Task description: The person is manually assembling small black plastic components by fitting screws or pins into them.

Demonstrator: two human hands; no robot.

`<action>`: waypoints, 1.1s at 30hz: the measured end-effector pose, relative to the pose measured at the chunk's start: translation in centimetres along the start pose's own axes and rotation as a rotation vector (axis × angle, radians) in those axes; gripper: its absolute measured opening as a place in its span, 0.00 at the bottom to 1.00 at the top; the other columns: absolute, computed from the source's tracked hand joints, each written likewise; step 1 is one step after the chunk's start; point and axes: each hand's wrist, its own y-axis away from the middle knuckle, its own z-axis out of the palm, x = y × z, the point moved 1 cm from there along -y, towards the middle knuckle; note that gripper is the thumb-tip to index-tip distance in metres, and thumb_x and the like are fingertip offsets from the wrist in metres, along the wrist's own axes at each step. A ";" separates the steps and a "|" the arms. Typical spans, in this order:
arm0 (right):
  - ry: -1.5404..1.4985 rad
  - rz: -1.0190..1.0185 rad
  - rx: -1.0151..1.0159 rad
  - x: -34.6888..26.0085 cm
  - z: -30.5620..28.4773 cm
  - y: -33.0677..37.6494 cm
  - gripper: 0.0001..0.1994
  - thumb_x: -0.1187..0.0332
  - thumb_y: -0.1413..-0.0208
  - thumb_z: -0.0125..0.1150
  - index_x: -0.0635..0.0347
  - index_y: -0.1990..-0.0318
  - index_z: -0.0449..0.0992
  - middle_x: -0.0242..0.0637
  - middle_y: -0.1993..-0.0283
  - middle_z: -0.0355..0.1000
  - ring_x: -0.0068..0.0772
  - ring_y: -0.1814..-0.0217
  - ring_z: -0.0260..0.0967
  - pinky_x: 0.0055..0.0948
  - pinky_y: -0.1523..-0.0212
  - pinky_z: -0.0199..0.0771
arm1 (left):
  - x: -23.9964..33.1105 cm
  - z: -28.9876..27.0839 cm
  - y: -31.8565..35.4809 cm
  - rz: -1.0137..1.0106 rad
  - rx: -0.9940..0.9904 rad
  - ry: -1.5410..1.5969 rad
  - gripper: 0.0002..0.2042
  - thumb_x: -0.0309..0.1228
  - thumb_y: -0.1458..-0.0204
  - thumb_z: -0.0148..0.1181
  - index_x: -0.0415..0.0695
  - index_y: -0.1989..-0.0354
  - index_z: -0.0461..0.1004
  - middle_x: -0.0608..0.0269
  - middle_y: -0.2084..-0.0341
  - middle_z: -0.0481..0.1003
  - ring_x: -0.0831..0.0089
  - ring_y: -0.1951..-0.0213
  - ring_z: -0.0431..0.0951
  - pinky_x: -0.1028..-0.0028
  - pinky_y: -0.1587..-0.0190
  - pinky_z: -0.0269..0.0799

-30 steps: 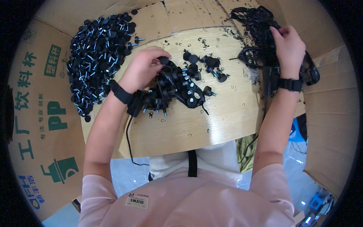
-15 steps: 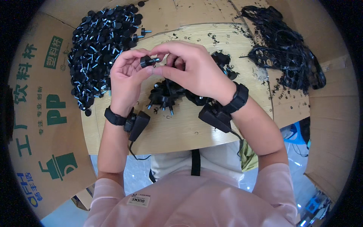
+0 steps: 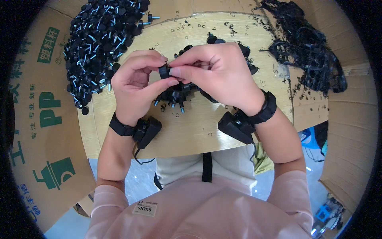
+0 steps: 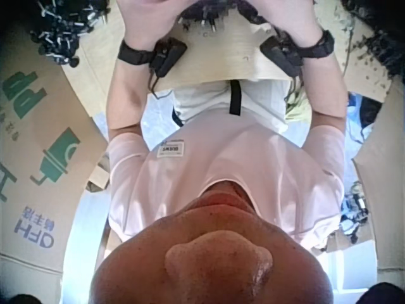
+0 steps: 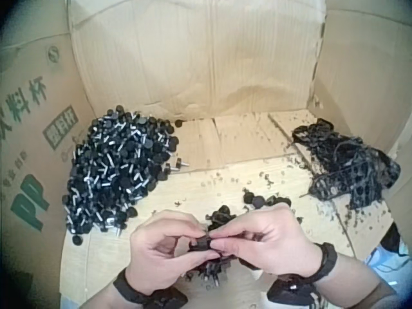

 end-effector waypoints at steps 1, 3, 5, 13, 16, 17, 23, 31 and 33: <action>-0.156 0.132 0.006 -0.1 0.1 0.1 0.08 0.72 0.47 0.65 0.68 0.63 0.80 0.38 0.70 0.78 0.22 0.72 0.75 0.18 0.70 0.75 | 0.0 0.0 0.0 0.043 -0.039 -0.099 0.19 0.10 0.65 0.68 0.34 0.61 0.75 0.53 0.59 0.73 0.66 0.56 0.75 0.71 0.52 0.73; -0.154 0.155 -0.007 -0.4 -0.2 -0.1 0.09 0.71 0.44 0.62 0.70 0.62 0.78 0.38 0.69 0.77 0.22 0.71 0.75 0.19 0.69 0.76 | 0.0 0.0 0.1 0.043 -0.057 -0.143 0.18 0.10 0.65 0.68 0.34 0.62 0.75 0.52 0.58 0.73 0.66 0.55 0.75 0.71 0.52 0.73; -0.228 0.335 -0.102 -0.6 -0.5 -0.3 0.09 0.70 0.41 0.59 0.69 0.60 0.77 0.37 0.69 0.77 0.21 0.71 0.75 0.18 0.68 0.77 | 0.2 0.2 0.1 0.045 -0.077 -0.184 0.18 0.10 0.65 0.68 0.34 0.62 0.76 0.51 0.57 0.73 0.65 0.55 0.75 0.71 0.51 0.73; -0.365 0.428 -0.251 -0.4 -0.9 -0.3 0.09 0.69 0.39 0.55 0.66 0.61 0.75 0.33 0.71 0.75 0.19 0.73 0.72 0.17 0.72 0.73 | 0.3 0.5 0.7 0.186 -0.052 -0.207 0.20 0.09 0.62 0.65 0.35 0.59 0.70 0.51 0.56 0.71 0.64 0.55 0.75 0.69 0.53 0.76; -0.265 0.363 -0.220 -0.6 -0.5 -0.2 0.07 0.71 0.39 0.56 0.66 0.61 0.75 0.32 0.71 0.74 0.18 0.73 0.71 0.18 0.72 0.73 | 0.6 1.1 0.6 0.038 0.087 -0.007 0.21 0.10 0.59 0.64 0.35 0.55 0.69 0.51 0.54 0.70 0.66 0.55 0.75 0.70 0.53 0.76; -0.189 0.332 -0.199 -0.6 -0.4 -0.2 0.06 0.71 0.40 0.56 0.66 0.61 0.75 0.32 0.71 0.74 0.18 0.72 0.71 0.18 0.71 0.73 | 0.7 1.3 0.4 0.040 0.089 -0.008 0.21 0.10 0.59 0.64 0.35 0.55 0.69 0.51 0.54 0.70 0.66 0.55 0.75 0.70 0.53 0.76; 0.203 0.136 0.035 -0.8 -3.9 -0.8 0.06 0.73 0.41 0.58 0.64 0.60 0.77 0.30 0.69 0.75 0.17 0.69 0.71 0.18 0.67 0.73 | 0.2 1.3 0.4 -0.269 0.246 0.534 0.14 0.13 0.50 0.58 0.34 0.54 0.72 0.54 0.53 0.71 0.70 0.51 0.75 0.71 0.49 0.75; 0.412 -0.256 0.417 -0.5 -6.5 -1.1 0.08 0.73 0.43 0.60 0.63 0.58 0.79 0.31 0.66 0.76 0.17 0.62 0.72 0.19 0.59 0.71 | 0.4 1.9 0.3 -0.106 0.145 0.312 0.17 0.09 0.54 0.58 0.33 0.53 0.73 0.54 0.51 0.69 0.68 0.48 0.73 0.69 0.43 0.70; 0.096 0.000 0.115 -1.6 -3.8 -0.6 0.09 0.74 0.43 0.60 0.65 0.56 0.78 0.32 0.65 0.75 0.18 0.60 0.72 0.19 0.58 0.72 | 0.4 1.9 0.4 -0.090 0.131 0.300 0.18 0.09 0.54 0.58 0.32 0.53 0.72 0.54 0.50 0.69 0.67 0.47 0.72 0.69 0.43 0.70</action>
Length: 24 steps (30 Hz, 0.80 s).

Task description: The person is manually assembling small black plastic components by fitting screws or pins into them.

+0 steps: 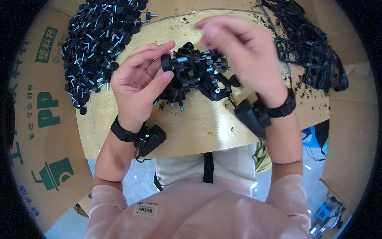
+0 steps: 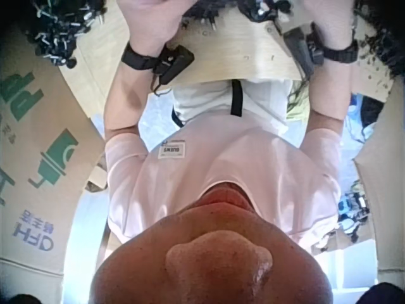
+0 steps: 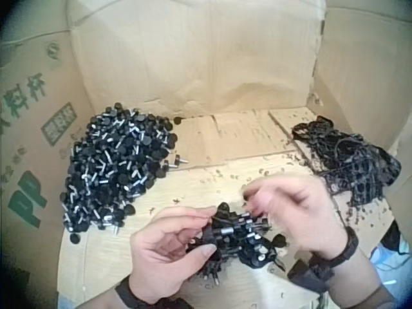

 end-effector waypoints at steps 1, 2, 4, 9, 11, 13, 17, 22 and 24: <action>-0.115 0.018 -0.060 0.0 1.1 0.4 0.10 0.75 0.44 0.61 0.66 0.56 0.77 0.32 0.65 0.75 0.17 0.61 0.71 0.18 0.59 0.72 | 0.0 -0.2 0.1 0.014 -0.019 -0.017 0.19 0.07 0.55 0.57 0.32 0.53 0.71 0.52 0.49 0.68 0.61 0.44 0.70 0.67 0.41 0.69; -0.229 0.037 -0.120 0.2 2.0 0.9 0.10 0.76 0.45 0.61 0.67 0.55 0.77 0.33 0.64 0.75 0.17 0.61 0.71 0.17 0.60 0.72 | -0.1 -0.3 0.1 0.029 -0.037 -0.034 0.20 0.06 0.56 0.55 0.32 0.53 0.70 0.49 0.48 0.68 0.54 0.41 0.68 0.65 0.39 0.67; -0.171 0.049 -0.136 0.8 2.8 1.3 0.12 0.77 0.46 0.62 0.68 0.54 0.76 0.33 0.64 0.75 0.15 0.62 0.70 0.15 0.62 0.72 | -0.2 -0.3 0.0 0.032 -0.035 -0.034 0.19 0.07 0.55 0.56 0.32 0.52 0.71 0.51 0.49 0.68 0.59 0.42 0.69 0.66 0.40 0.68; -0.150 0.007 -0.077 1.5 3.3 1.5 0.10 0.79 0.47 0.61 0.69 0.57 0.76 0.33 0.63 0.75 0.16 0.63 0.71 0.16 0.61 0.73 | 0.3 0.4 0.0 0.024 0.002 -0.068 0.19 0.08 0.55 0.59 0.32 0.53 0.72 0.52 0.49 0.69 0.65 0.45 0.71 0.68 0.44 0.71; -0.148 -0.071 -0.036 1.5 3.2 1.5 0.10 0.80 0.47 0.61 0.69 0.57 0.76 0.33 0.63 0.75 0.16 0.63 0.71 0.17 0.61 0.73 | 0.8 1.0 -0.1 -0.128 0.125 0.069 0.18 0.10 0.55 0.60 0.33 0.53 0.73 0.52 0.49 0.69 0.67 0.47 0.72 0.71 0.47 0.73; -0.127 -0.109 -0.051 1.3 3.2 1.5 0.10 0.81 0.48 0.61 0.69 0.57 0.75 0.33 0.63 0.75 0.17 0.62 0.71 0.17 0.60 0.74 | 0.5 0.4 0.1 -0.170 0.093 0.025 0.18 0.10 0.55 0.61 0.34 0.53 0.73 0.53 0.50 0.69 0.69 0.49 0.73 0.71 0.49 0.73; -0.160 -0.097 -0.047 1.1 3.4 1.5 0.10 0.81 0.49 0.62 0.69 0.58 0.75 0.33 0.63 0.75 0.17 0.62 0.71 0.17 0.60 0.74 | -0.1 -0.3 0.1 -0.018 0.027 -0.082 0.18 0.10 0.56 0.62 0.34 0.54 0.74 0.53 0.51 0.69 0.70 0.51 0.74 0.71 0.49 0.73; -0.172 -0.017 -0.081 0.9 3.1 1.4 0.10 0.80 0.49 0.63 0.69 0.57 0.76 0.31 0.64 0.75 0.16 0.63 0.71 0.16 0.61 0.73 | -0.3 -0.6 0.1 0.069 -0.042 -0.133 0.20 0.08 0.56 0.60 0.33 0.52 0.71 0.50 0.48 0.68 0.66 0.48 0.72 0.68 0.44 0.71; -0.151 -0.037 -0.067 1.1 3.2 1.4 0.10 0.80 0.49 0.63 0.68 0.58 0.77 0.31 0.65 0.75 0.15 0.64 0.70 0.16 0.62 0.73 | -0.3 -0.6 0.1 0.064 -0.033 -0.115 0.20 0.08 0.56 0.60 0.33 0.53 0.71 0.50 0.48 0.68 0.66 0.48 0.72 0.67 0.44 0.70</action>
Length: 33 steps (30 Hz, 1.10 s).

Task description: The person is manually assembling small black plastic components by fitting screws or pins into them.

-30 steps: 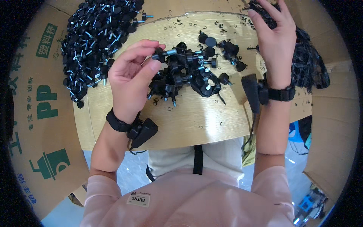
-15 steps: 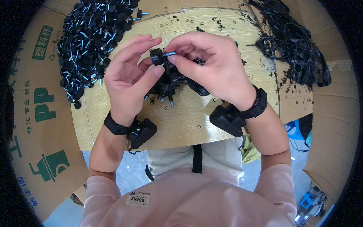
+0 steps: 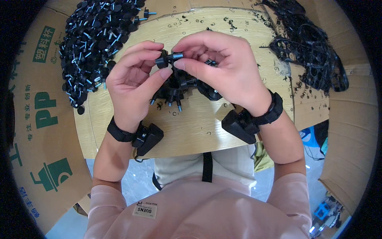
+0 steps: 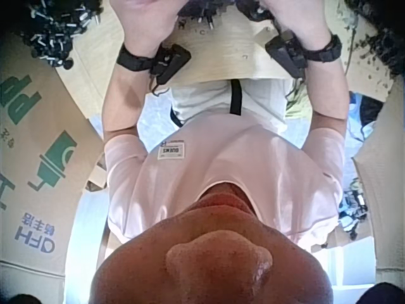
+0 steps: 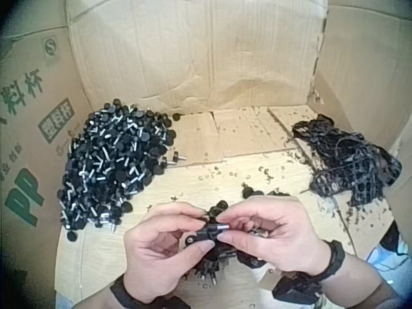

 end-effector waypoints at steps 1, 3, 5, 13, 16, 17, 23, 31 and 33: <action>0.022 -0.019 0.013 0.1 0.0 0.0 0.10 0.79 0.49 0.63 0.68 0.58 0.77 0.31 0.66 0.75 0.15 0.65 0.70 0.16 0.63 0.72 | 0.1 0.0 0.0 -0.011 -0.013 -0.036 0.20 0.08 0.56 0.60 0.33 0.53 0.72 0.50 0.49 0.68 0.66 0.48 0.71 0.68 0.44 0.70; 0.063 -0.051 0.008 0.4 -0.2 0.0 0.09 0.79 0.50 0.64 0.67 0.59 0.78 0.31 0.67 0.75 0.15 0.66 0.70 0.16 0.65 0.72 | 0.2 0.0 -0.1 -0.023 -0.025 -0.071 0.19 0.08 0.57 0.60 0.33 0.54 0.72 0.50 0.49 0.69 0.66 0.47 0.71 0.68 0.44 0.70; 0.104 -0.082 0.003 0.6 -0.2 0.0 0.09 0.78 0.50 0.64 0.66 0.60 0.79 0.31 0.68 0.75 0.15 0.67 0.70 0.16 0.66 0.71 | 0.2 0.0 0.0 0.004 -0.034 -0.098 0.18 0.08 0.57 0.60 0.33 0.56 0.74 0.51 0.49 0.69 0.66 0.47 0.71 0.69 0.45 0.70; 0.175 -0.085 0.048 1.0 -0.1 0.0 0.08 0.78 0.53 0.65 0.65 0.63 0.80 0.32 0.71 0.75 0.15 0.72 0.69 0.16 0.70 0.70 | 0.4 0.2 0.0 -0.009 -0.041 -0.157 0.18 0.08 0.58 0.61 0.33 0.56 0.75 0.51 0.51 0.69 0.66 0.48 0.71 0.69 0.46 0.69; 0.167 -0.077 0.057 0.9 -0.1 0.0 0.08 0.77 0.53 0.65 0.65 0.63 0.80 0.32 0.71 0.75 0.14 0.72 0.68 0.16 0.70 0.70 | 0.4 0.3 0.0 -0.023 -0.032 -0.141 0.18 0.08 0.58 0.61 0.33 0.57 0.75 0.51 0.51 0.70 0.66 0.48 0.71 0.69 0.46 0.69; 0.167 -0.078 0.057 0.8 -0.1 -0.1 0.08 0.77 0.53 0.65 0.65 0.63 0.80 0.32 0.71 0.75 0.14 0.72 0.68 0.16 0.70 0.70 | 0.4 0.3 0.0 -0.021 -0.032 -0.143 0.17 0.08 0.58 0.61 0.33 0.57 0.76 0.51 0.51 0.70 0.66 0.49 0.71 0.69 0.46 0.70; 0.318 -0.073 0.066 0.4 -0.1 0.2 0.07 0.77 0.55 0.65 0.65 0.65 0.80 0.30 0.75 0.74 0.13 0.75 0.67 0.15 0.73 0.68 | 0.5 0.4 0.1 -0.015 -0.124 -0.347 0.16 0.09 0.59 0.62 0.34 0.60 0.77 0.53 0.53 0.72 0.67 0.51 0.73 0.71 0.48 0.71; -0.027 0.271 0.059 0.7 -0.1 0.1 0.06 0.75 0.52 0.63 0.66 0.66 0.79 0.28 0.75 0.74 0.12 0.74 0.67 0.15 0.71 0.68 | 0.4 0.3 0.0 0.038 -0.168 -0.361 0.15 0.08 0.60 0.61 0.34 0.62 0.77 0.54 0.55 0.72 0.66 0.51 0.74 0.71 0.48 0.71; 0.012 0.150 0.032 0.9 0.0 0.1 0.06 0.74 0.50 0.63 0.67 0.65 0.79 0.29 0.74 0.75 0.13 0.73 0.68 0.15 0.71 0.69 | 0.3 0.3 0.0 0.017 -0.106 -0.319 0.15 0.08 0.60 0.61 0.34 0.62 0.77 0.54 0.56 0.72 0.66 0.52 0.74 0.71 0.49 0.71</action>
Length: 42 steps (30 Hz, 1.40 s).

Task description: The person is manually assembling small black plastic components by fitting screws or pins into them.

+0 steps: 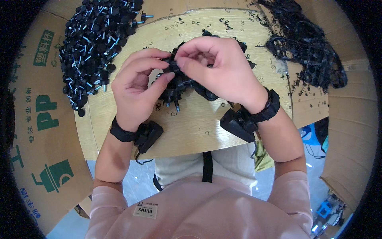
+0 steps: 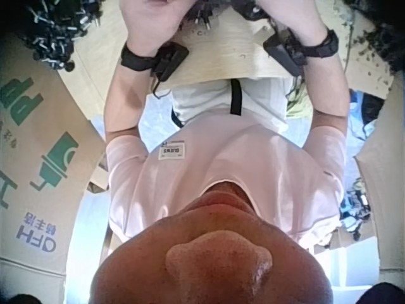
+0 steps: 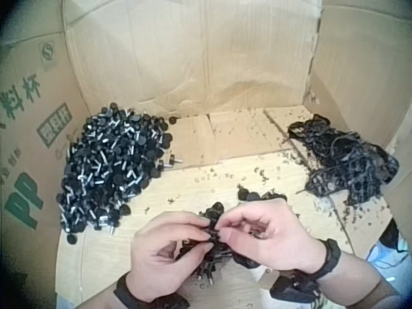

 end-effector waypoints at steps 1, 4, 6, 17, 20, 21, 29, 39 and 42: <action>0.037 -0.118 -0.024 -0.1 0.0 0.0 0.07 0.73 0.49 0.63 0.67 0.64 0.78 0.30 0.72 0.75 0.14 0.73 0.69 0.16 0.70 0.70 | 0.0 0.0 0.0 -0.023 0.031 0.038 0.15 0.08 0.60 0.61 0.34 0.62 0.76 0.54 0.55 0.72 0.66 0.51 0.74 0.71 0.48 0.71; 0.433 -0.262 -0.094 -1.0 -0.7 0.0 0.08 0.71 0.46 0.62 0.68 0.63 0.78 0.32 0.70 0.75 0.17 0.71 0.71 0.17 0.70 0.71 | 0.1 -0.3 0.0 -0.003 -0.010 0.007 0.15 0.08 0.60 0.62 0.34 0.62 0.76 0.53 0.55 0.72 0.66 0.51 0.74 0.70 0.48 0.71; 0.174 -0.026 -0.147 -1.6 -1.1 -0.1 0.07 0.71 0.45 0.61 0.67 0.64 0.77 0.32 0.71 0.75 0.18 0.71 0.71 0.18 0.69 0.71 | 0.2 -0.9 -0.2 0.041 -0.083 -0.059 0.15 0.08 0.60 0.62 0.34 0.62 0.75 0.53 0.54 0.71 0.65 0.52 0.74 0.70 0.48 0.72; 0.081 -0.251 0.223 -1.6 -3.5 -0.6 0.09 0.67 0.36 0.49 0.63 0.56 0.71 0.37 0.66 0.74 0.25 0.65 0.72 0.23 0.62 0.72 | -0.3 -0.2 0.0 -0.091 0.252 0.266 0.16 0.09 0.55 0.61 0.32 0.57 0.72 0.54 0.53 0.70 0.68 0.52 0.75 0.72 0.50 0.78; -0.042 -0.371 0.482 -3.8 -17.1 0.1 0.11 0.70 0.36 0.47 0.70 0.54 0.70 0.50 0.54 0.73 0.37 0.52 0.72 0.29 0.46 0.71 | -1.0 -1.6 -0.5 -0.146 0.259 0.423 0.16 0.09 0.55 0.60 0.33 0.57 0.72 0.55 0.54 0.71 0.70 0.51 0.74 0.73 0.51 0.78; -0.294 -0.326 0.813 -5.0 -21.1 1.0 0.12 0.73 0.36 0.45 0.75 0.53 0.68 0.55 0.47 0.69 0.41 0.45 0.68 0.35 0.37 0.66 | -1.0 -1.7 -0.5 -0.148 0.262 0.418 0.16 0.09 0.55 0.60 0.33 0.57 0.72 0.55 0.54 0.71 0.70 0.51 0.74 0.73 0.51 0.78; -0.928 -0.310 -0.072 -5.1 -14.0 2.6 0.12 0.74 0.41 0.48 0.70 0.52 0.68 0.46 0.54 0.67 0.26 0.62 0.62 0.26 0.61 0.68 | -0.7 -0.7 -0.3 -0.300 0.175 0.460 0.15 0.10 0.55 0.62 0.33 0.57 0.72 0.55 0.55 0.72 0.70 0.54 0.76 0.71 0.51 0.78; 0.477 -0.114 -0.248 -3.6 0.3 0.7 0.07 0.73 0.47 0.62 0.67 0.64 0.76 0.29 0.74 0.75 0.16 0.81 0.63 0.23 0.81 0.60 | 0.0 -0.7 -0.1 -0.036 0.163 0.391 0.17 0.12 0.58 0.65 0.36 0.58 0.72 0.49 0.56 0.73 0.72 0.62 0.76 0.75 0.58 0.76; 0.129 -0.045 -0.196 -2.9 0.2 1.0 0.05 0.71 0.45 0.60 0.65 0.66 0.77 0.30 0.72 0.74 0.17 0.80 0.61 0.21 0.80 0.59 | 0.5 -0.9 -0.2 -0.142 0.133 0.425 0.16 0.12 0.58 0.65 0.35 0.60 0.73 0.50 0.55 0.73 0.74 0.63 0.75 0.77 0.60 0.75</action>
